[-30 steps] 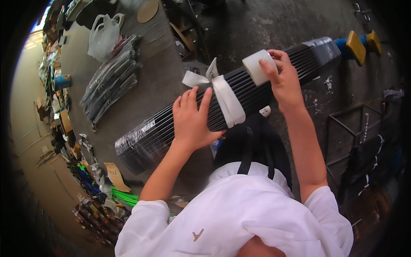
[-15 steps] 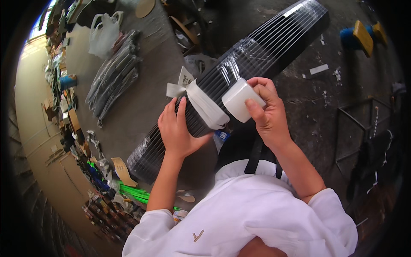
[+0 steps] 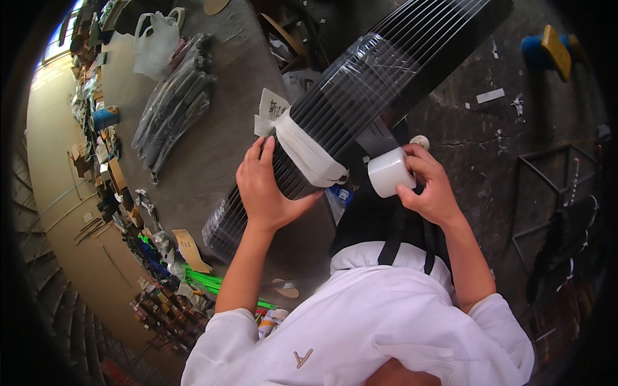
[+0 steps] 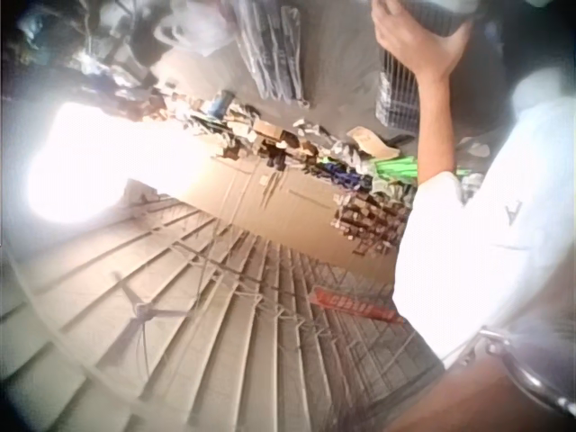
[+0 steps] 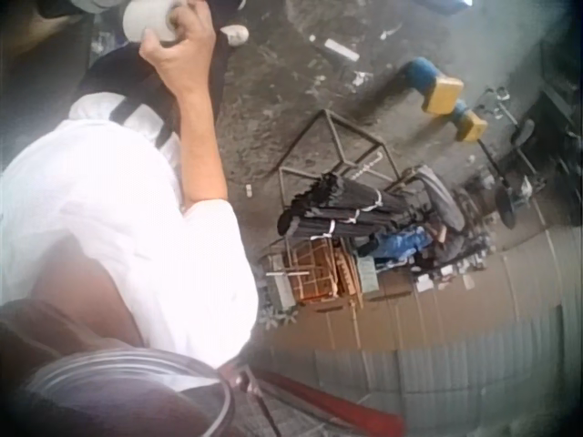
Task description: The person wraps a bundle of black rods with clear plastic tape, securing it with multiple layers. They then move the wrapped bundle to a stack of similar items and assist another person in tying a ribbon around a different bundle.
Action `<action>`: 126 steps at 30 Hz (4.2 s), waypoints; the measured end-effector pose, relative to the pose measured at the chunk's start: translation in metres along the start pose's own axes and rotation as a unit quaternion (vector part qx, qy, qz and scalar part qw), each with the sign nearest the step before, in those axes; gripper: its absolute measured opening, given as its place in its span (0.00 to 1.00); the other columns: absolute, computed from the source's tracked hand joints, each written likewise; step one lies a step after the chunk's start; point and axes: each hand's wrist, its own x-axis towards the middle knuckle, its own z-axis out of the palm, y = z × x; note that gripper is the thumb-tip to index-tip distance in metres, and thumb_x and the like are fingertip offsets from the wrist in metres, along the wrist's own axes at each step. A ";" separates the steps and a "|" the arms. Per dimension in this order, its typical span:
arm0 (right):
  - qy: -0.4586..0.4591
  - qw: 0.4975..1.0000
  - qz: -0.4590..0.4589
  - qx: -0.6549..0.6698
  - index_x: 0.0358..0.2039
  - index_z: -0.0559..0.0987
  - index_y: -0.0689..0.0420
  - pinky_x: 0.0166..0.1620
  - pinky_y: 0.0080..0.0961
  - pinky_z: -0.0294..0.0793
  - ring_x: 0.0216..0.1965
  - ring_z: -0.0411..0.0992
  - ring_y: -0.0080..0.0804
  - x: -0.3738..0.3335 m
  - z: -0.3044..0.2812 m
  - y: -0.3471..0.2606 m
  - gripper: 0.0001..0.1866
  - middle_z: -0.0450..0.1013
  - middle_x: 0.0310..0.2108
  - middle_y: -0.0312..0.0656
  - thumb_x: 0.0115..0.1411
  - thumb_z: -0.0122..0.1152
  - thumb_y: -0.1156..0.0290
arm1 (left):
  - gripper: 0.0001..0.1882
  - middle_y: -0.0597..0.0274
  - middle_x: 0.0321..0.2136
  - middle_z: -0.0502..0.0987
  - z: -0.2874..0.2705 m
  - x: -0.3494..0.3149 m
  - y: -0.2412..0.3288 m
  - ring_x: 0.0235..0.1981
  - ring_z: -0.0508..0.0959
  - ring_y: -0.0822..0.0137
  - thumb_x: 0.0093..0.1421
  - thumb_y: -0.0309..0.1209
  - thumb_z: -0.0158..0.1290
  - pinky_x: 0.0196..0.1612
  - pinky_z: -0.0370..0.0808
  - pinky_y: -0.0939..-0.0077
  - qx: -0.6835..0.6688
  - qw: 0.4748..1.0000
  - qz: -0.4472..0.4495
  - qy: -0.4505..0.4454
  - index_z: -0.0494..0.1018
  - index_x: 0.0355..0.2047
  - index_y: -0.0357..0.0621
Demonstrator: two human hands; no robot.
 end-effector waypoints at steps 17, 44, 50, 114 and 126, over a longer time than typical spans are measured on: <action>-0.029 0.984 -0.030 -0.174 0.29 0.80 0.63 0.55 0.32 0.67 0.48 0.71 0.37 0.068 -0.017 0.120 0.14 0.70 0.48 0.45 0.45 0.71 0.67 | 0.57 0.42 0.58 0.66 0.003 0.005 -0.002 0.57 0.68 0.43 0.30 0.49 0.71 0.58 0.61 0.48 -0.022 1.000 -0.004 -0.011 0.60 0.61 0.40; -0.431 0.825 0.114 0.346 0.45 0.77 0.71 0.65 0.31 0.57 0.61 0.61 0.32 0.264 0.038 0.046 0.25 0.54 0.63 0.40 0.64 0.56 0.56 | 0.59 0.36 0.60 0.58 -0.007 0.014 -0.012 0.57 0.65 0.39 0.35 0.60 0.69 0.55 0.60 0.42 -0.053 0.993 -0.029 -0.105 0.53 0.62 0.47; -0.427 0.850 0.030 0.306 0.46 0.78 0.71 0.64 0.32 0.56 0.63 0.56 0.29 0.272 0.039 0.047 0.25 0.53 0.63 0.40 0.66 0.54 0.56 | 0.40 0.39 0.54 0.62 -0.013 0.063 -0.020 0.54 0.64 0.42 0.44 0.65 0.61 0.58 0.60 0.48 -0.125 0.982 -0.081 -0.115 0.68 0.40 0.41; 0.085 0.974 -0.060 -0.199 0.28 0.80 0.61 0.59 0.35 0.59 0.56 0.54 0.39 0.083 0.033 -0.092 0.19 0.61 0.52 0.40 0.47 0.70 0.56 | 0.47 0.53 0.63 0.59 0.034 0.147 -0.025 0.68 0.55 0.59 0.59 0.67 0.45 0.68 0.51 0.57 -0.544 0.834 0.020 -0.090 0.55 0.65 0.40; 0.034 0.997 0.068 0.028 0.33 0.78 0.67 0.46 0.25 0.70 0.43 0.70 0.29 0.024 0.014 -0.026 0.17 0.69 0.44 0.40 0.50 0.66 0.64 | 0.29 0.52 0.46 0.75 0.041 0.143 -0.030 0.50 0.74 0.60 0.71 0.52 0.37 0.55 0.67 0.70 -0.481 0.846 -0.082 -0.215 0.65 0.57 0.39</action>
